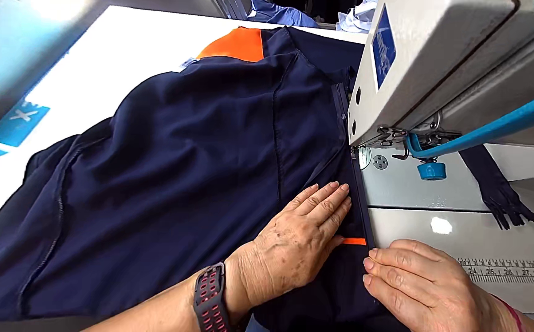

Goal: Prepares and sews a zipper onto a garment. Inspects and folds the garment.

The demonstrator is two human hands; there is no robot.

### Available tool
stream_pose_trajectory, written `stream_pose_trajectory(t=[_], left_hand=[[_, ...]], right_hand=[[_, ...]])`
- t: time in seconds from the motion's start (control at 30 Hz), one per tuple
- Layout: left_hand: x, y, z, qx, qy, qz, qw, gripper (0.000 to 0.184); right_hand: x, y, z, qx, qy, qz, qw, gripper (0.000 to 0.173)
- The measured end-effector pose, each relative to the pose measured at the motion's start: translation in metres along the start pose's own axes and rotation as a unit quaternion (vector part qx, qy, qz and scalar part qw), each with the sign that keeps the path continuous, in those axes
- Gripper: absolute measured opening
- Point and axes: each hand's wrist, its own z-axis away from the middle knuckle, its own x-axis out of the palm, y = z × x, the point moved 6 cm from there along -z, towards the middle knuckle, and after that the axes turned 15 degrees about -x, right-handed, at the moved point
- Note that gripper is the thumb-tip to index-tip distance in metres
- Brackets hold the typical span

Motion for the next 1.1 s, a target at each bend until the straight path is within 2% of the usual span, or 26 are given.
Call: stream_pose_trajectory(t=[0.1,0.27,0.6,0.87,1.1], left_hand=[[-0.007,-0.010,-0.009,0.042,-0.016,0.036,0.998,0.050],[-0.006,-0.009,-0.030,0.082,-0.030,-0.003,0.996,0.077],[-0.011,-0.011,-0.025,0.090,-0.013,0.014,0.996,0.067],[-0.006,-0.013,-0.027,0.102,-0.030,0.019,0.994,0.068],[-0.006,-0.027,-0.042,0.112,-0.026,0.026,0.993,0.063]], right_hand=[[0.005,-0.002,0.003,0.000,0.002,0.000,1.000,0.022],[0.010,-0.001,-0.001,0.003,0.018,0.002,1.000,0.020],[-0.001,-0.003,-0.016,-0.008,-0.020,0.006,1.000,0.022],[0.008,-0.004,0.000,0.033,-0.015,0.002,0.999,0.021],[0.010,0.010,-0.002,0.030,-0.006,-0.001,1.000,0.021]])
